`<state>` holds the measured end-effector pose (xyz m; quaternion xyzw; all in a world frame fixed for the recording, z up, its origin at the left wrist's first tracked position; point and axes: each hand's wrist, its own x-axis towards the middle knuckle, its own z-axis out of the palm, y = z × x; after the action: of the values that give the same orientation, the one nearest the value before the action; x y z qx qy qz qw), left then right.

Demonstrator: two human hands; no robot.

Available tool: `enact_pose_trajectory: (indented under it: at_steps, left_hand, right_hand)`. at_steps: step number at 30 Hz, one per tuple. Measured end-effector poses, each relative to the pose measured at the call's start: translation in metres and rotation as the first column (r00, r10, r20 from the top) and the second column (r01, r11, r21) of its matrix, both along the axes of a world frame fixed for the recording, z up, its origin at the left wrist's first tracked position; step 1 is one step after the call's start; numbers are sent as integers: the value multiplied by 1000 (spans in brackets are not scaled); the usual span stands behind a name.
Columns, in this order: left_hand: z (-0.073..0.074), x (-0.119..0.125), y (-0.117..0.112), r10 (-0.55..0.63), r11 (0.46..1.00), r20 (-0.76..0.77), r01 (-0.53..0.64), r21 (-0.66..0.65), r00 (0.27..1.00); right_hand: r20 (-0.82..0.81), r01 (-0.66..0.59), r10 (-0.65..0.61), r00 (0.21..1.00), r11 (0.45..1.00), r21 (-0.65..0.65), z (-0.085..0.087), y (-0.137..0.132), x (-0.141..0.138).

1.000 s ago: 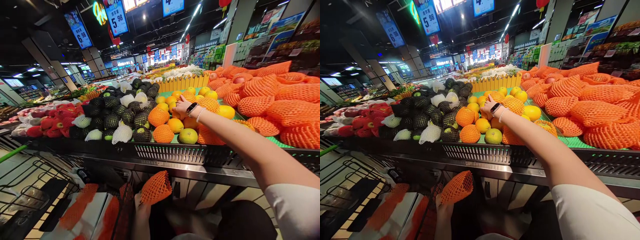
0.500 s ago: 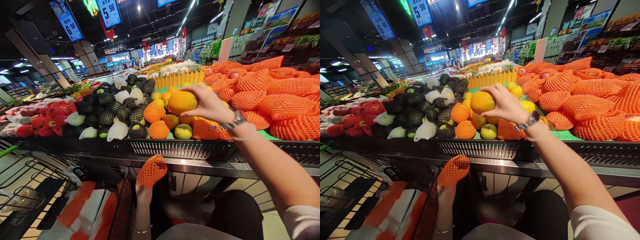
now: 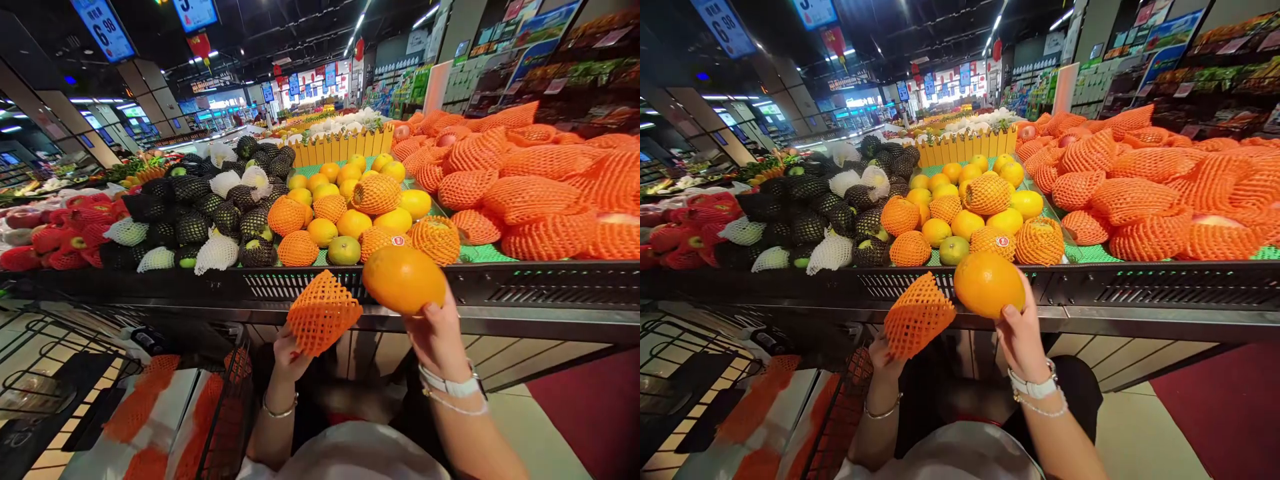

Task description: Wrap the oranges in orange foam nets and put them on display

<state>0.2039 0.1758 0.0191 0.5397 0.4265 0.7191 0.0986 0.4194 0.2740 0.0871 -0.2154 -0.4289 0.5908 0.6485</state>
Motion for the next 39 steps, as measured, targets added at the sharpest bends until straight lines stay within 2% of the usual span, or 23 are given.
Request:
enact_pose_trajectory:
  at_steps: [3,5,7,9,11,13,15,17,20,23,25,26,28,30,33,35,36,37,39]
  left_hand:
    - [18,6,-4,-92,994,-263,103,28,960]
    - [27,9,-6,-98,993,-409,117,20,907]
    - [32,11,-6,-61,996,-491,85,27,869]
    - [33,11,-4,-47,998,-487,56,4,872]
    - [31,12,-1,-102,992,-400,65,-103,911]
    - [28,13,1,-175,968,-253,119,-223,951]
    - [26,15,3,-234,946,-174,183,-266,956]
    - [27,17,3,-261,950,-246,203,-238,933]
    - [36,21,4,-245,967,-453,182,-179,857]
    - [44,24,7,-137,991,-491,121,-64,860]
    - [43,26,9,19,994,-441,29,102,897]
    - [41,28,9,105,978,-409,-20,207,906]
    - [33,33,8,291,909,-315,-158,385,903]
    - [28,41,8,421,841,-180,-308,444,889]
    - [31,51,10,511,751,76,-487,446,856]
    - [38,55,11,449,728,212,-493,477,868]
    - [42,56,11,389,751,240,-457,477,890]
    - [45,57,9,312,809,226,-383,446,923]
    - [49,57,4,161,935,140,-196,296,977]
  right_hand:
    - [41,-79,87,995,984,-159,-22,-7,-7]
    - [52,-119,131,990,976,-184,-32,-9,-10]
    - [39,-155,165,986,972,-177,-37,-10,-10]
    - [25,-189,195,981,971,-143,-38,-10,-9]
    - [43,-211,216,976,973,-96,-39,-11,-6]
    - [82,-220,225,971,973,-63,-41,-10,-3]
    - [123,-228,233,965,972,-55,-45,-7,1]
    - [172,-245,249,953,968,-47,-50,-3,5]
    - [278,-265,252,927,964,11,-56,3,11]
    - [345,-342,301,889,937,64,-59,4,13]
    - [333,-393,352,875,917,63,-59,0,11]
    - [315,-408,371,873,911,58,-59,-3,8]
    - [278,-415,387,879,909,45,-59,-11,1]
    - [248,-413,393,885,910,31,-58,-19,-7]
    - [192,-405,397,897,914,2,-59,-26,-17]
    - [148,-415,414,898,909,-21,-61,-28,-21]
    - [129,-415,416,900,909,-32,-63,-27,-22]
    - [117,-405,407,906,913,-42,-66,-26,-23]
    - [125,-356,360,924,933,-57,-71,-23,-24]
